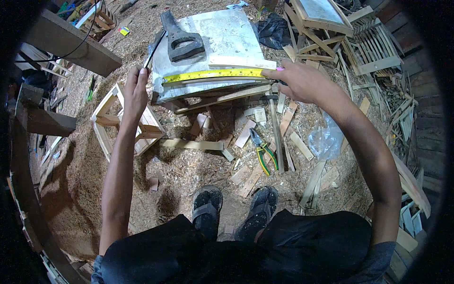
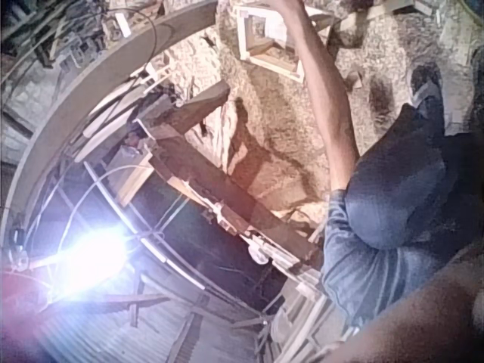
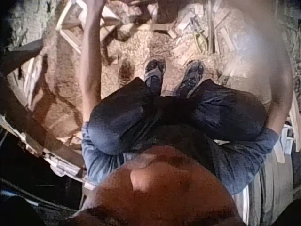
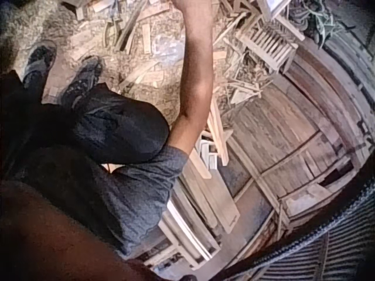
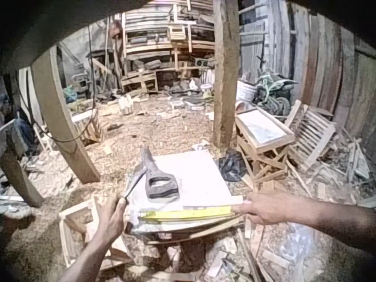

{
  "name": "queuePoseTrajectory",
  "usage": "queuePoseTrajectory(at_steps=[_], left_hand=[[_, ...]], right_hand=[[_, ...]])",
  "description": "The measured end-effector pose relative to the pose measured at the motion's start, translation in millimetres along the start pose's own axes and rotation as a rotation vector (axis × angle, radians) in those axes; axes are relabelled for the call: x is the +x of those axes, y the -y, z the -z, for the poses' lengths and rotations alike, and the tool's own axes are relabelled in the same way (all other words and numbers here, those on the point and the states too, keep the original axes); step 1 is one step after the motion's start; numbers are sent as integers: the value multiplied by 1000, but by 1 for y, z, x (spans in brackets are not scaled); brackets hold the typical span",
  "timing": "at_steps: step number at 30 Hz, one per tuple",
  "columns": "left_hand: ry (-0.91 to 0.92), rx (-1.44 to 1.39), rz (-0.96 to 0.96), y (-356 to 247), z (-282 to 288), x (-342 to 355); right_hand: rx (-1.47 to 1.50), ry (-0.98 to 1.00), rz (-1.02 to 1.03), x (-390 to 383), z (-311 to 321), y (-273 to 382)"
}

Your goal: Measuring a piece of wood with a tape measure, marking it, and then sawing it to length using a hand saw.

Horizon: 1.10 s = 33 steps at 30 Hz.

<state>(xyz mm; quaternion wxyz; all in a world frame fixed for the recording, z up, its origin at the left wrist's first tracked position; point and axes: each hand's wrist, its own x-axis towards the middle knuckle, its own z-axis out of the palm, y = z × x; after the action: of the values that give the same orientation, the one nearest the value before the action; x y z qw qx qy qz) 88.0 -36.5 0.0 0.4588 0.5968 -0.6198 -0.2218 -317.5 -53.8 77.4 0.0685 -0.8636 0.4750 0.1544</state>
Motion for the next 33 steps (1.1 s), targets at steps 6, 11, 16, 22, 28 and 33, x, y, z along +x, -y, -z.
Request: queuePoseTrajectory(at_steps=[6,11,16,22,28,33], left_hand=[[-96,45,-144,-8,-3,0],[-81,-90,-64,-16,-7,-1],[-20,-199,-60,-13,-11,0],[127,199,-160,-16,-16,-21],[148,247,-115,-13,-12,-35],[185,235,-100,-20,-11,-32]], right_hand=[[-35,-42,40,-1,0,-3],[-38,-50,42,0,2,-1],[-50,-58,51,0,-1,-2],[-36,10,-2,-2,4,4],[-69,-51,49,-3,-2,0],[-33,-61,44,-6,-1,3]])
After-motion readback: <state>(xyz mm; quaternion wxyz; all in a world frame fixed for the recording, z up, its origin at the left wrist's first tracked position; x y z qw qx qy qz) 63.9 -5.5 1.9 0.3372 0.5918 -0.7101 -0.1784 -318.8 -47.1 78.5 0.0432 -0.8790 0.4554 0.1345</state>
